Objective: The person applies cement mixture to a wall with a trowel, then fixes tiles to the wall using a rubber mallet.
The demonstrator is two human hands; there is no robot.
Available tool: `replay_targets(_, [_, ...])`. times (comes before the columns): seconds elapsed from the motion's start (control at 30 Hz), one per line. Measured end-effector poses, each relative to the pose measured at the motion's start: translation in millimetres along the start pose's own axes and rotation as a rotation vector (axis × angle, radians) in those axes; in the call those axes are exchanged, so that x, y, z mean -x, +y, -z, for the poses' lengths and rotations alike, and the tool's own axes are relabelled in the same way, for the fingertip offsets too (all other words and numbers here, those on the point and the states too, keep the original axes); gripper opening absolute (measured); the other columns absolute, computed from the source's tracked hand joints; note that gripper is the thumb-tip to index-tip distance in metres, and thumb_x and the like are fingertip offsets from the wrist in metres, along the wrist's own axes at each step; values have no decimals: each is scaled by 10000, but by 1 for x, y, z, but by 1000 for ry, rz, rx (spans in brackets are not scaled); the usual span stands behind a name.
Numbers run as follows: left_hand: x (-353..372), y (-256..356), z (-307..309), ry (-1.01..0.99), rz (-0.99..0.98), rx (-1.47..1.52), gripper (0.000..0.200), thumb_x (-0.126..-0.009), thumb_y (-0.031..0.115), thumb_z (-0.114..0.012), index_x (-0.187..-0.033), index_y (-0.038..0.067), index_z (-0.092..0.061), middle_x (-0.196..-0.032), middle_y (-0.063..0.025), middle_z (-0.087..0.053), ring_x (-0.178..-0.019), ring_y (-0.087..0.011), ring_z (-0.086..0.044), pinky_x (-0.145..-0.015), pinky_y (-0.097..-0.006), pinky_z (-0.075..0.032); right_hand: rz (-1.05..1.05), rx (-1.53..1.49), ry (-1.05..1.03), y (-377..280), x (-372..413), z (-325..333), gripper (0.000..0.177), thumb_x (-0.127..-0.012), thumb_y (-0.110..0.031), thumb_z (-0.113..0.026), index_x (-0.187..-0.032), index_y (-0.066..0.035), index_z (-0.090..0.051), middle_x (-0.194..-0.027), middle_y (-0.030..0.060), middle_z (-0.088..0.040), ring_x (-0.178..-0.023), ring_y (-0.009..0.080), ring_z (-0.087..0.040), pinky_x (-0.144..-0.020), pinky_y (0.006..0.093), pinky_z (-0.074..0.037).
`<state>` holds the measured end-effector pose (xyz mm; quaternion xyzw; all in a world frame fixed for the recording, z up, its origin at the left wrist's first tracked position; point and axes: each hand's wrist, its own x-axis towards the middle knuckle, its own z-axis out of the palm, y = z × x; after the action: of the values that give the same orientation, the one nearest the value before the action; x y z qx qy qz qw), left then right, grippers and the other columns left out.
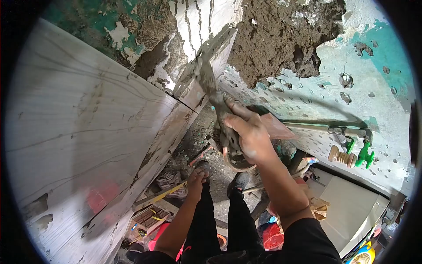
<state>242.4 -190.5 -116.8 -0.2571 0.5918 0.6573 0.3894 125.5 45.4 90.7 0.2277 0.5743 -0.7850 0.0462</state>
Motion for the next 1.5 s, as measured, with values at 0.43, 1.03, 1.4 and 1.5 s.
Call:
replay_targets(0.43, [-11, -1, 16, 32, -56, 68, 280, -872, 171, -547, -1110, 24, -526, -904, -28, -609, -838, -103, -570, -665, -239, -420, 343, -196, 49, 29, -74, 77, 486, -888, -163, -462, -1339, -11, -367, -908, 83, -560, -663, 130, -541, -546, 236, -458])
replay_targets(1.03, [-10, -5, 7, 39, -41, 31, 299, -884, 155, -518, -1144, 10, -505, -916, -62, -610, -841, -127, -568, -686, -254, -412, 644, 636, 391, 81, -90, 109, 426, -830, -90, -556, -1245, -9, -506, -864, 114, -521, -788, 215, -510, -733, 314, -438])
replay_targets(1.4, [-1, -3, 1, -31, -48, -17, 362, -902, 230, -503, -1209, 38, -498, -1028, -43, -615, -949, -107, -567, -771, -236, -412, 231, 100, 292, -21, -83, 55, 422, -853, -130, -518, -1256, -8, -493, -682, -2, -515, -497, 72, -435, -404, 222, -351])
replay_targets(1.5, [1, -4, 0, -11, -43, -34, 362, -902, 229, -503, -1210, 38, -498, -1031, -44, -615, -948, -109, -568, -773, -237, -411, 226, 156, 273, -16, -86, 49, 313, -872, -135, -501, -1165, -30, -537, -676, -15, -499, -492, 70, -435, -406, 216, -345])
